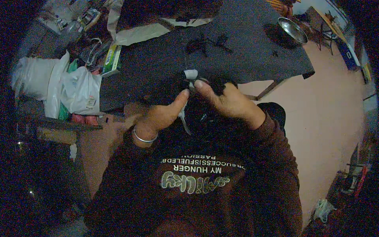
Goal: Assembling small plastic components by attaching white clips to black parts.
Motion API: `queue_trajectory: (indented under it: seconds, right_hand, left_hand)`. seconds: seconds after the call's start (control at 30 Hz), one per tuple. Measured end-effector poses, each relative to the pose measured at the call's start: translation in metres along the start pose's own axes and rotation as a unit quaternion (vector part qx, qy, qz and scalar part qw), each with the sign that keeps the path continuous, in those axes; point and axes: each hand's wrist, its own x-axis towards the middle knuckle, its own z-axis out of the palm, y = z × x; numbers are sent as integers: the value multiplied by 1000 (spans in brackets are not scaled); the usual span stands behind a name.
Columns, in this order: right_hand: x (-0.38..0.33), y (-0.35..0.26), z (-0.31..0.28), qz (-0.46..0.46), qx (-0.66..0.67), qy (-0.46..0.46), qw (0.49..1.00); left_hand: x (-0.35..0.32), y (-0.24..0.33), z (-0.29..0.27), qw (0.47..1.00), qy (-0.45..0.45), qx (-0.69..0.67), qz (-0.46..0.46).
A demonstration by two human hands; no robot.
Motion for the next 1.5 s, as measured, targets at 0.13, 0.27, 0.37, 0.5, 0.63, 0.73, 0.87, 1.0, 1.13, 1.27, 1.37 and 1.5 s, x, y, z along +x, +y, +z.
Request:
queue_trajectory:
  seconds: [0.13,0.27,0.37,0.5,0.63,0.73,0.87,1.0,1.13,1.27,1.37,1.5]
  right_hand:
    - [4,8,0,2,-87,-17,996]
    - [7,2,-3,109,-186,-87,973]
    - [10,5,-3,78,-162,-96,979]
    - [8,0,2,15,-139,-83,987]
    - [7,27,16,42,-91,-76,992]
    - [4,28,19,12,-49,-54,997]
    - [5,20,9,39,49,-19,998]
    - [5,22,7,-43,-35,-24,998]
    - [0,37,5,-87,-83,37,992]
    - [0,13,2,-116,-145,41,982]
    - [3,13,6,-157,-60,88,982]
    - [5,17,12,-185,-90,119,971]
  left_hand:
    - [-3,-7,5,999,-28,-16,-21]
    - [-4,-13,7,999,-47,-11,7]
    - [-6,-12,10,997,-53,48,35]
    - [-7,-4,1,935,-69,275,211]
    - [-11,-14,1,812,-138,466,324]
    - [-12,-9,1,833,-144,457,276]
    - [-4,-9,4,994,-73,21,-83]
    - [3,-8,-7,985,-54,-110,-124]
    - [-1,-19,-2,977,-73,-95,-177]
    - [-8,-28,-5,985,-139,55,-84]
    - [-6,-27,0,983,-140,-55,-103]
    - [1,-6,-3,948,-189,-169,-193]
